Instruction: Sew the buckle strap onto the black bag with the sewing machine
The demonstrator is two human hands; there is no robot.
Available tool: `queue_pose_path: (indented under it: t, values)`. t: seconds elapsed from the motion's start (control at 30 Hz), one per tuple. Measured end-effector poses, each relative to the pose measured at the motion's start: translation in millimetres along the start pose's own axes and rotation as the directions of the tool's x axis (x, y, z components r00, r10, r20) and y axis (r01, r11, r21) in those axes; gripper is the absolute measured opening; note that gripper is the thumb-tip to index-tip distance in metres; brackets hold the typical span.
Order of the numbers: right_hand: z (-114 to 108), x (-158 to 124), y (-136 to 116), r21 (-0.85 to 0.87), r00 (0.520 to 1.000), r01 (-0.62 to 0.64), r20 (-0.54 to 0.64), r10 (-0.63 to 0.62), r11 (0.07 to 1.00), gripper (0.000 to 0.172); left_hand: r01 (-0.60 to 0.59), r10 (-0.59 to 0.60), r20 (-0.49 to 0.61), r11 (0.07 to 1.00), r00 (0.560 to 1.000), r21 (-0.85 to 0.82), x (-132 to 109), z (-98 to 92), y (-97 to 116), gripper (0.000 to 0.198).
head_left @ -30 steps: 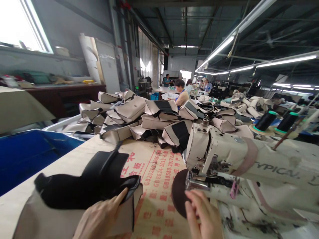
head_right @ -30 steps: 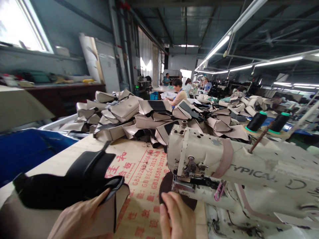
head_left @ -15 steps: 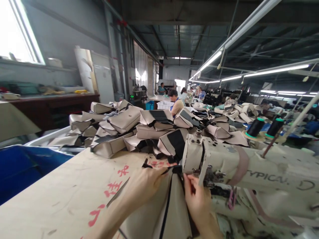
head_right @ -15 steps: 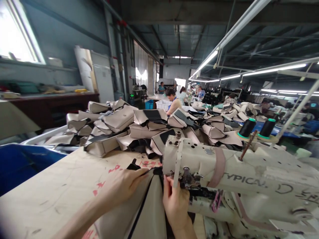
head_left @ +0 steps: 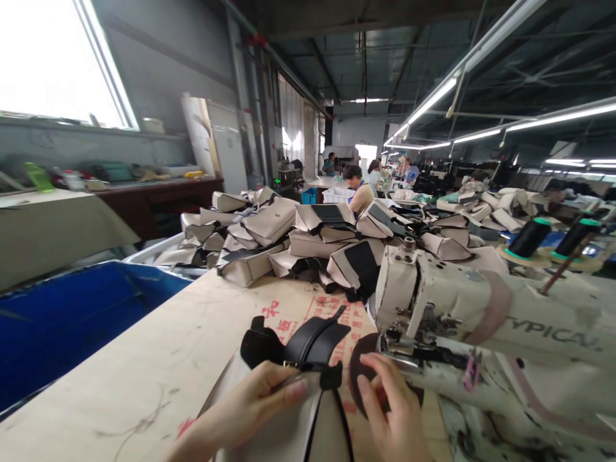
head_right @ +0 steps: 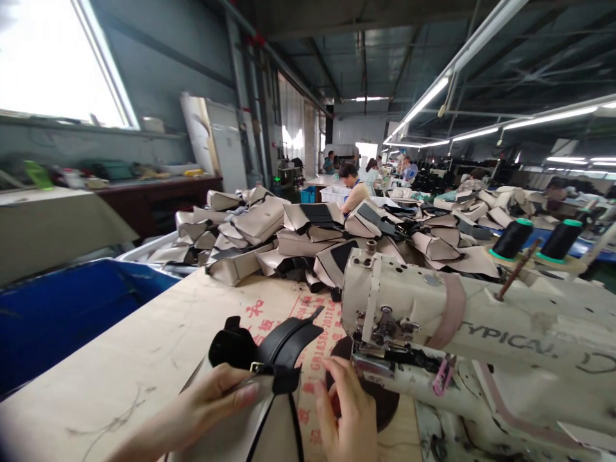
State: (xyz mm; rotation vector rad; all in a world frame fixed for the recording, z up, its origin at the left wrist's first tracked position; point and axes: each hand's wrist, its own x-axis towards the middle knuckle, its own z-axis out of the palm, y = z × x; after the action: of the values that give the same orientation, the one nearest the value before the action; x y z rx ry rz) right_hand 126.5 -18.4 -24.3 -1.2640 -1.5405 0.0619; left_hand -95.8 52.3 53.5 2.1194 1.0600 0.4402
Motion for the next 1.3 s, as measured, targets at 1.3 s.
queue_pose_path:
  t: [1.3]
  values:
    - [-14.4, -96.9, 16.6, 0.063, 0.853, -0.463, 0.303, 0.425, 0.884, 0.039, -0.350, 0.319, 0.145, 0.850, 0.937, 0.393, 40.1, 111.7, 8.3, 0.029]
